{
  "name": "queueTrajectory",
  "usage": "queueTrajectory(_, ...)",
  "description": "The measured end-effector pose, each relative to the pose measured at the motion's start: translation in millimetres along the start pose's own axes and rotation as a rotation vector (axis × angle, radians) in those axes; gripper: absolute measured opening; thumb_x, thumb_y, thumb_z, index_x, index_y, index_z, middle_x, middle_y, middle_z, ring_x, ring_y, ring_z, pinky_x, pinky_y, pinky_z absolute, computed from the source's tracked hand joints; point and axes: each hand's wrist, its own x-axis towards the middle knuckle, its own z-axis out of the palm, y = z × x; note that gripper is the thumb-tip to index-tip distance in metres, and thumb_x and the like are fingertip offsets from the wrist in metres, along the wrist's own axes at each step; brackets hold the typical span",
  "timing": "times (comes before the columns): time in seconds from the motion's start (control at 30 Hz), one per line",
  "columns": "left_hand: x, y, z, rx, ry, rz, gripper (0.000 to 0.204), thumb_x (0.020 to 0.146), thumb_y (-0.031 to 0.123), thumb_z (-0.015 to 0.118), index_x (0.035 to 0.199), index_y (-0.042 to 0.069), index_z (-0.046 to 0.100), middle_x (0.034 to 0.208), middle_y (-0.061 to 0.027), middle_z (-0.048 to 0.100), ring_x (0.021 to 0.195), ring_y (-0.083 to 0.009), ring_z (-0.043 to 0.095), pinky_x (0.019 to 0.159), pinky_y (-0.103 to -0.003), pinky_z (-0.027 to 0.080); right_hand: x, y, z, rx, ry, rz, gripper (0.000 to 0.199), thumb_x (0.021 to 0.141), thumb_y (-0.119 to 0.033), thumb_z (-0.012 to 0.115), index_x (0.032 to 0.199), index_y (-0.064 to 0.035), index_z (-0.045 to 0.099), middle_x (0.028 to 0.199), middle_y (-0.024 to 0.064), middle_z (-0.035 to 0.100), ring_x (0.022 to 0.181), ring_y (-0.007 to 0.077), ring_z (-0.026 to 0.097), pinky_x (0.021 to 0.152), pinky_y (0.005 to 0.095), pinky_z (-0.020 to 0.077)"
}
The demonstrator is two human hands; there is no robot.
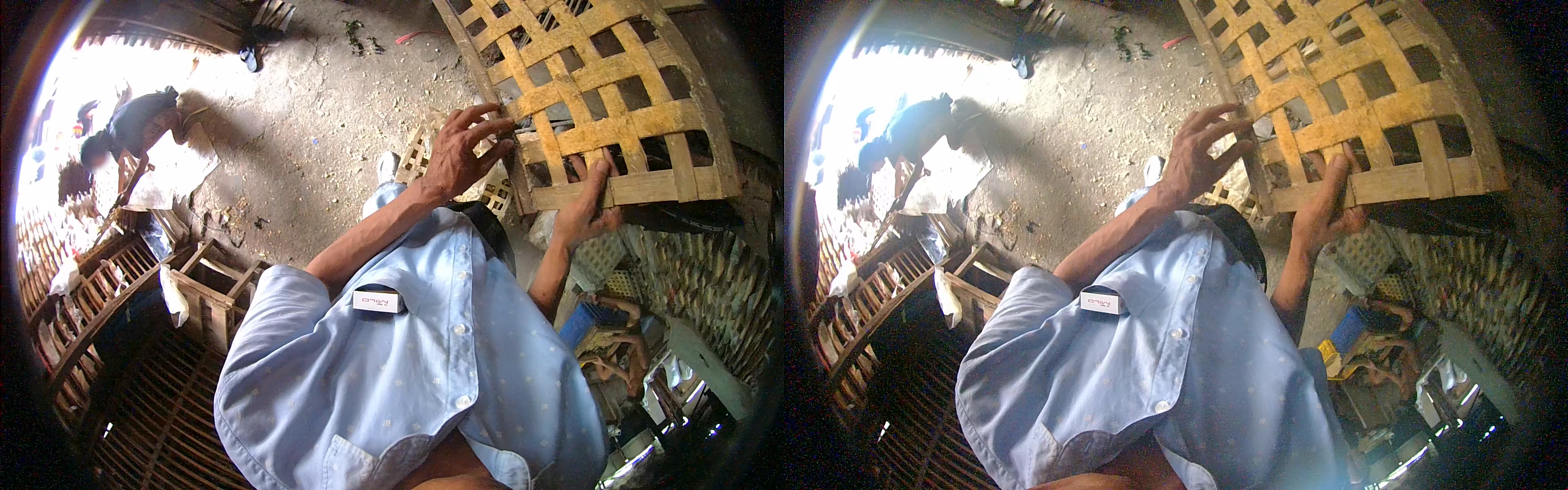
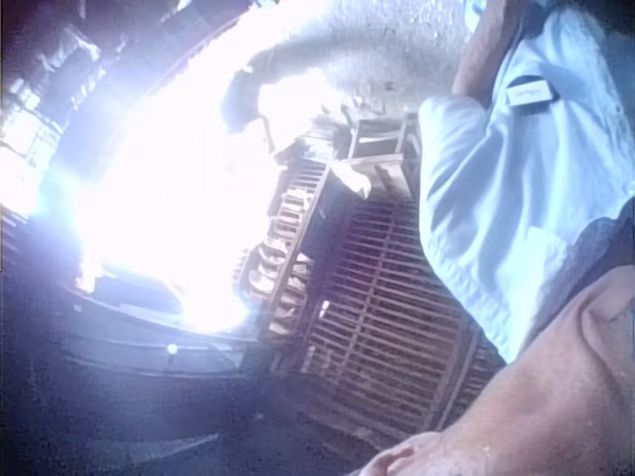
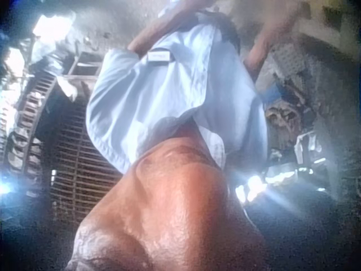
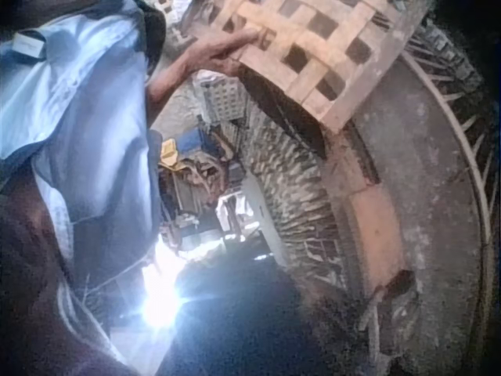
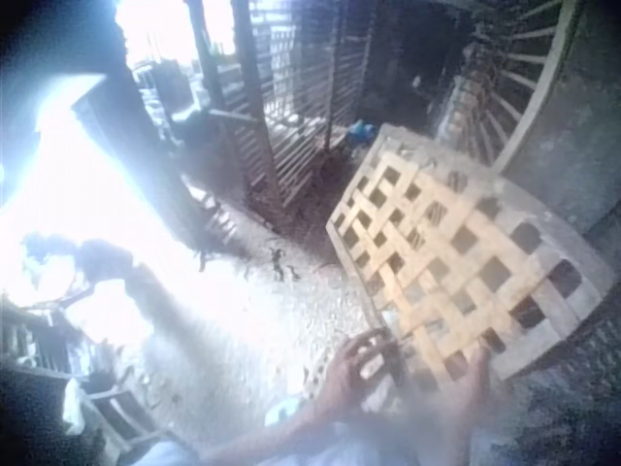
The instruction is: The person assembles a bamboo lattice tray by hand, inserting thin bamboo strips into the frame and tapping them into place. The person then places a plastic sheet over the tray and adjusts it.
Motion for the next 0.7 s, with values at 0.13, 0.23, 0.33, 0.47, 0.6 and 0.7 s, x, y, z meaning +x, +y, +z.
queueTrajectory(0.13,8.3,-8.5,4.5,-0.156,0.069,-0.099,0.014,0.082,0.016,0.076,0.096,0.015,0.076,0.108,-0.0074,0.066,0.105,-0.0286,0.060,0.086,-0.039,0.050,3.4,10.8,-5.8,0.045,-0.042,-0.025,0.036,0.097,-0.013,0.060,0.118,0.0153,0.055,0.117,0.0251,0.060,0.097,0.0317,0.067,0.082,0.0405,0.0594)
queueTrajectory(0.23,11.2,-10.1,-0.9,0.063,-0.001,0.062,0.010,0.080,0.015,0.077,0.089,0.013,0.074,0.111,-0.0082,0.065,0.102,-0.0265,0.060,0.083,-0.037,0.049,1.4,12.7,-4.7,0.010,-0.062,-0.069,0.035,0.097,-0.013,0.059,0.116,0.0164,0.055,0.117,0.0254,0.060,0.098,0.0321,0.067,0.083,0.0402,0.0597)
queueTrajectory(0.33,5.8,-6.1,-12.0,0.015,-0.081,0.261,0.012,0.078,0.018,0.077,0.085,0.010,0.072,0.114,-0.0074,0.064,0.106,-0.0286,0.056,0.087,-0.041,0.046,-1.0,10.5,-4.5,0.005,-0.057,-0.039,0.034,0.097,-0.014,0.059,0.116,0.0150,0.057,0.117,0.0250,0.061,0.097,0.0320,0.068,0.081,0.0391,0.0599)
queueTrajectory(0.47,-14.9,-68.5,-35.3,0.508,0.134,0.026,0.033,0.079,0.024,0.076,0.106,0.008,0.065,0.128,-0.0133,0.057,0.120,-0.0367,0.048,0.095,-0.052,0.039,0.8,18.6,1.3,0.051,-0.030,-0.076,0.036,0.096,-0.017,0.062,0.118,0.0116,0.058,0.116,0.0236,0.061,0.094,0.0315,0.069,0.075,0.0376,0.0593)
queueTrajectory(0.6,-21.8,-64.3,-37.2,0.218,0.056,-0.204,0.066,0.083,0.018,0.075,0.140,0.009,0.044,0.139,-0.0214,0.049,0.124,-0.0407,0.050,0.105,-0.049,0.041,-2.6,18.1,6.1,0.023,-0.006,-0.115,0.037,0.097,-0.018,0.061,0.119,0.0114,0.058,0.116,0.0241,0.061,0.094,0.0321,0.069,0.076,0.0380,0.0592)
queueTrajectory(0.7,-16.0,-9.5,-27.4,0.115,-0.047,0.035,0.063,0.084,0.016,0.074,0.140,0.009,0.046,0.136,-0.0229,0.049,0.116,-0.0386,0.057,0.099,-0.043,0.050,6.2,19.7,5.7,-0.015,-0.032,-0.164,0.037,0.098,-0.019,0.060,0.119,0.0113,0.058,0.116,0.0244,0.061,0.095,0.0329,0.069,0.078,0.0390,0.0588)
